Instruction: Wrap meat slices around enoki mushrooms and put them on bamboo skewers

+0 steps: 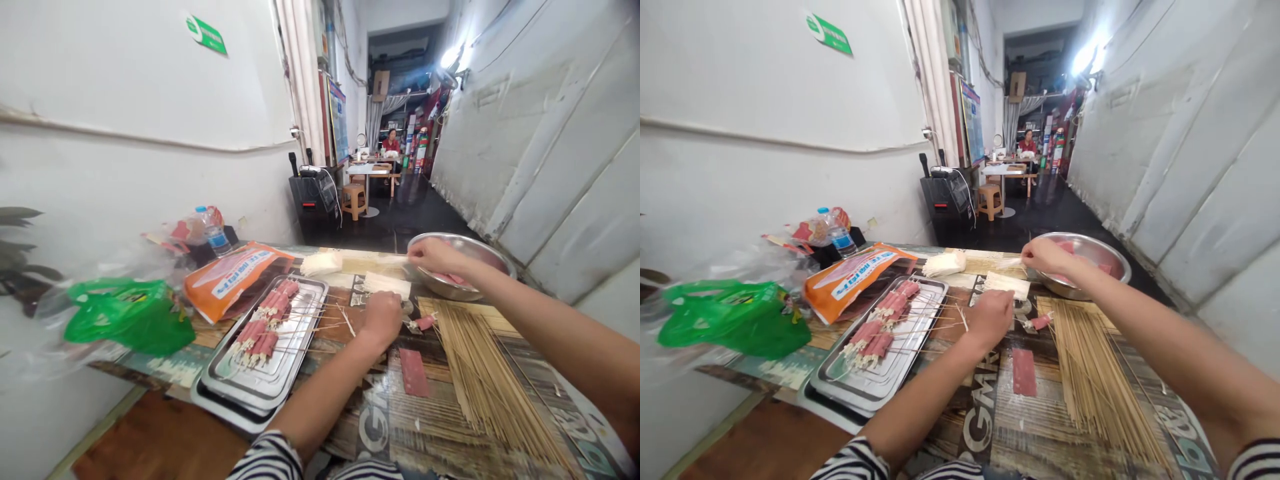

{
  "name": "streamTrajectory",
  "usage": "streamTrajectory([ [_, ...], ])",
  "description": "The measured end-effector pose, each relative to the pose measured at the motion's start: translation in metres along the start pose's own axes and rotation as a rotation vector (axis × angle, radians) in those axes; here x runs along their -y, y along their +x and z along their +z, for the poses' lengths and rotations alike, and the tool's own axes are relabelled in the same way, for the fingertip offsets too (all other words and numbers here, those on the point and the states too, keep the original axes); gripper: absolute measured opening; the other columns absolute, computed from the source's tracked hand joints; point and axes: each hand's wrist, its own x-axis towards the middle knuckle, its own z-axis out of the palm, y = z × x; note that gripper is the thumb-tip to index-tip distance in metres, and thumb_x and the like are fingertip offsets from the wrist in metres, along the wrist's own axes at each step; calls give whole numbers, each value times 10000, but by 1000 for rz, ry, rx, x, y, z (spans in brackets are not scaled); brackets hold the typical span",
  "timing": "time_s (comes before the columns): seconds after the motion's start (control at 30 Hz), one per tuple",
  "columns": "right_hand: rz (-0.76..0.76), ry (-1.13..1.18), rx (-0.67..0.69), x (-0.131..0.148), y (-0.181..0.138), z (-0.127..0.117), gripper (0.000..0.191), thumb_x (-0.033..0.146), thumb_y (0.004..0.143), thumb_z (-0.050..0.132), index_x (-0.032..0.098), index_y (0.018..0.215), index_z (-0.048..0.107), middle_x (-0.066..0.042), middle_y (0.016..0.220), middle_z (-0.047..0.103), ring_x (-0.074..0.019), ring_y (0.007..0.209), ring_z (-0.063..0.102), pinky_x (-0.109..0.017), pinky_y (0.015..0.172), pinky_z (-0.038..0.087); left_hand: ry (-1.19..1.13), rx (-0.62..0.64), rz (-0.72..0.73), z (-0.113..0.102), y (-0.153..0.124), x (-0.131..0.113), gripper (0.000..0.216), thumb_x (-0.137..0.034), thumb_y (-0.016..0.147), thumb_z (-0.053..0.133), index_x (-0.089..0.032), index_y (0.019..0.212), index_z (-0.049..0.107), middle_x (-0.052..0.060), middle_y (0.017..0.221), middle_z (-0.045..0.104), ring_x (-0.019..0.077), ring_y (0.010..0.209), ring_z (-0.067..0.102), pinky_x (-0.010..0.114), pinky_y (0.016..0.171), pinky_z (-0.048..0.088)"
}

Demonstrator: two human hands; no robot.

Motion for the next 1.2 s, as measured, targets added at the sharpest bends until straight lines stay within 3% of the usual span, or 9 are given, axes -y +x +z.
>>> streamTrajectory([
  [0.1, -154, -216, 43, 17, -16, -17, 213, 127, 808, 514, 162, 744, 714, -58, 837, 703, -162, 757, 609, -233, 685, 393, -209, -309, 60, -32, -3, -1, 326, -187, 969, 350, -176, 1130, 633, 99, 1094, 682, 223, 1081, 595, 402, 994, 444],
  [0.17, -271, -255, 94, 31, -31, -25, 240, 129, 842, 490, 154, 755, 712, -69, 843, 698, -165, 763, 602, -244, 717, 395, -375, -374, 123, -44, 2, 2, 333, -236, 972, 370, -179, 1202, 603, 89, 1216, 646, 218, 1180, 551, 399, 1052, 404],
  [0.3, -434, -204, 137, 44, -53, -33, 275, 144, 891, 455, 146, 798, 715, -74, 811, 682, -158, 717, 577, -261, 703, 386, -736, -97, 127, -49, 13, 7, 356, -305, 956, 399, -166, 1198, 621, 71, 1212, 661, 213, 1121, 590, 358, 995, 441],
  [0.4, -504, -161, 112, 36, -60, -29, 260, 189, 901, 483, 155, 785, 713, -65, 792, 672, -158, 703, 572, -270, 676, 371, -950, 110, 80, -49, 10, 7, 375, -382, 933, 428, -136, 969, 708, 57, 1001, 720, 203, 964, 630, 307, 914, 457],
  [0.5, -527, -168, 31, 22, -65, -21, 261, 223, 907, 496, 165, 770, 710, -56, 785, 665, -163, 714, 571, -273, 662, 353, -1048, 174, 17, -47, 4, 6, 404, -447, 881, 493, -118, 768, 698, 42, 838, 707, 181, 854, 621, 275, 850, 446],
  [0.8, -530, -304, -101, 30, -91, 1, 240, 224, 877, 556, 143, 697, 692, -95, 760, 637, -206, 793, 554, -298, 672, 360, -911, 282, -69, -31, 8, 5, 369, -444, 807, 550, -124, 685, 688, -6, 602, 621, 120, 601, 523, 220, 613, 393],
  [1.0, -257, -394, 87, 41, -91, 27, 140, 154, 799, 626, 112, 703, 718, -129, 741, 697, -210, 692, 631, -270, 576, 357, -840, 397, -14, -39, 8, 1, 297, -308, 825, 526, -126, 643, 674, -19, 586, 608, 106, 584, 506, 206, 601, 379],
  [1.1, -205, -200, 62, 32, -93, 33, 227, 194, 837, 577, 135, 660, 706, -110, 709, 704, -205, 691, 653, -264, 591, 393, -774, 373, 27, -43, 5, 2, 314, -321, 858, 515, -130, 686, 695, -18, 623, 634, 112, 605, 533, 206, 613, 391],
  [1.2, -104, 267, 100, 23, -98, 36, 311, 289, 873, 537, 154, 626, 668, -62, 614, 680, -167, 592, 643, -257, 578, 443, -682, 195, 104, -39, -2, 2, 327, -373, 900, 504, -158, 800, 730, -12, 710, 679, 135, 690, 586, 221, 676, 421],
])
